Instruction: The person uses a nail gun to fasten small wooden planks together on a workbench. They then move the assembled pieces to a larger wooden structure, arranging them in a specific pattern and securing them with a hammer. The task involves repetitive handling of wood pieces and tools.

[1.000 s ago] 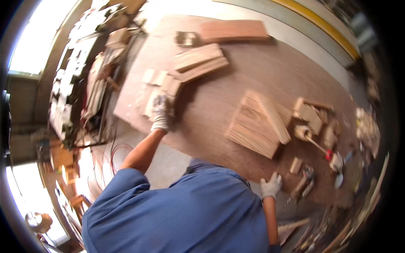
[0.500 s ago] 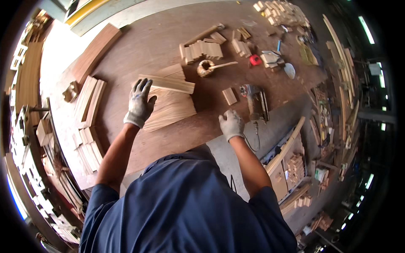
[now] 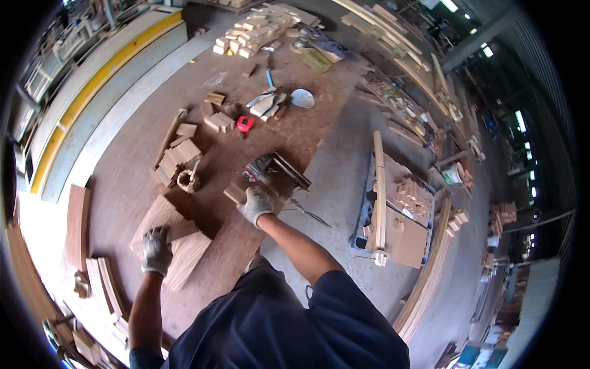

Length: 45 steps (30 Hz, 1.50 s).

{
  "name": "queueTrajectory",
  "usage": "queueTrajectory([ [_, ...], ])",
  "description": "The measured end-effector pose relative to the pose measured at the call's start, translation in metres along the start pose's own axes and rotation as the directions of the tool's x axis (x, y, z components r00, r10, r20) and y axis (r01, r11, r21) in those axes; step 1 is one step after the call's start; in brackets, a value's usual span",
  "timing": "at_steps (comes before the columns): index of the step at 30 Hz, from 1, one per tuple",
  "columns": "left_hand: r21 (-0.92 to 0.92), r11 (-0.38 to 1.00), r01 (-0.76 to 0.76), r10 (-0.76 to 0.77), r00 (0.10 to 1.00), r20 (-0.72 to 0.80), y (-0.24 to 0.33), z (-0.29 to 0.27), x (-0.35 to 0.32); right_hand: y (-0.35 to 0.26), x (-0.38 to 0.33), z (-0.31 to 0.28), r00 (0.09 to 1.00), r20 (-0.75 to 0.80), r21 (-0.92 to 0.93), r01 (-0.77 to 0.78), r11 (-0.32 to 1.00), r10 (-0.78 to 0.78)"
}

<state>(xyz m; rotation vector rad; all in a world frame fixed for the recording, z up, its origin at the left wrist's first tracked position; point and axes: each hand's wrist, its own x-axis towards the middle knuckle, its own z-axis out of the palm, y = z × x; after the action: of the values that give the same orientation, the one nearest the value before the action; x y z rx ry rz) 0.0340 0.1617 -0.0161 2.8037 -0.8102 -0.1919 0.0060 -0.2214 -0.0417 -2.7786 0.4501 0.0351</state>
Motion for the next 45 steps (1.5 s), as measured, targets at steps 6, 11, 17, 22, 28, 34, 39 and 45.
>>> queueTrajectory([
  [6,-0.236,0.971,0.026,-0.045,0.996,-0.075,0.027,-0.019,-0.003,-0.023,-0.025,-0.029,0.904,0.424,0.696,-0.365,0.618,0.055],
  [11,-0.871,0.491,0.010,-0.142,0.988,-0.069,0.070,-0.021,0.014,-0.064,-0.052,-0.059,0.752,0.589,0.804,-0.583,0.119,-0.296],
  [17,-0.982,-0.106,0.159,-0.199,0.964,0.177,0.111,-0.041,0.023,-0.103,-0.073,-0.075,0.812,0.472,0.872,-0.373,0.316,-0.343],
  [22,-0.996,0.011,0.083,-0.213,0.974,0.079,0.104,-0.016,0.011,-0.091,-0.079,-0.020,0.790,0.468,0.882,-0.448,0.149,-0.396],
  [28,-0.998,-0.016,0.059,-0.241,0.969,0.062,0.107,-0.018,0.000,-0.101,-0.086,-0.027,0.817,0.453,0.883,-0.357,0.304,-0.357],
  [34,-0.958,-0.276,0.084,-0.222,0.964,0.149,0.107,-0.017,-0.003,-0.110,-0.093,-0.059,0.759,0.524,0.850,-0.494,0.182,-0.387],
  [39,-0.816,-0.557,0.156,-0.100,0.962,0.253,0.119,-0.049,-0.004,-0.110,-0.094,-0.076,0.660,0.563,0.765,-0.644,0.010,-0.498],
  [45,-0.913,-0.383,0.141,-0.245,0.938,0.247,0.112,-0.032,0.000,-0.097,-0.095,-0.051,0.603,0.540,0.687,-0.719,-0.106,-0.587],
])
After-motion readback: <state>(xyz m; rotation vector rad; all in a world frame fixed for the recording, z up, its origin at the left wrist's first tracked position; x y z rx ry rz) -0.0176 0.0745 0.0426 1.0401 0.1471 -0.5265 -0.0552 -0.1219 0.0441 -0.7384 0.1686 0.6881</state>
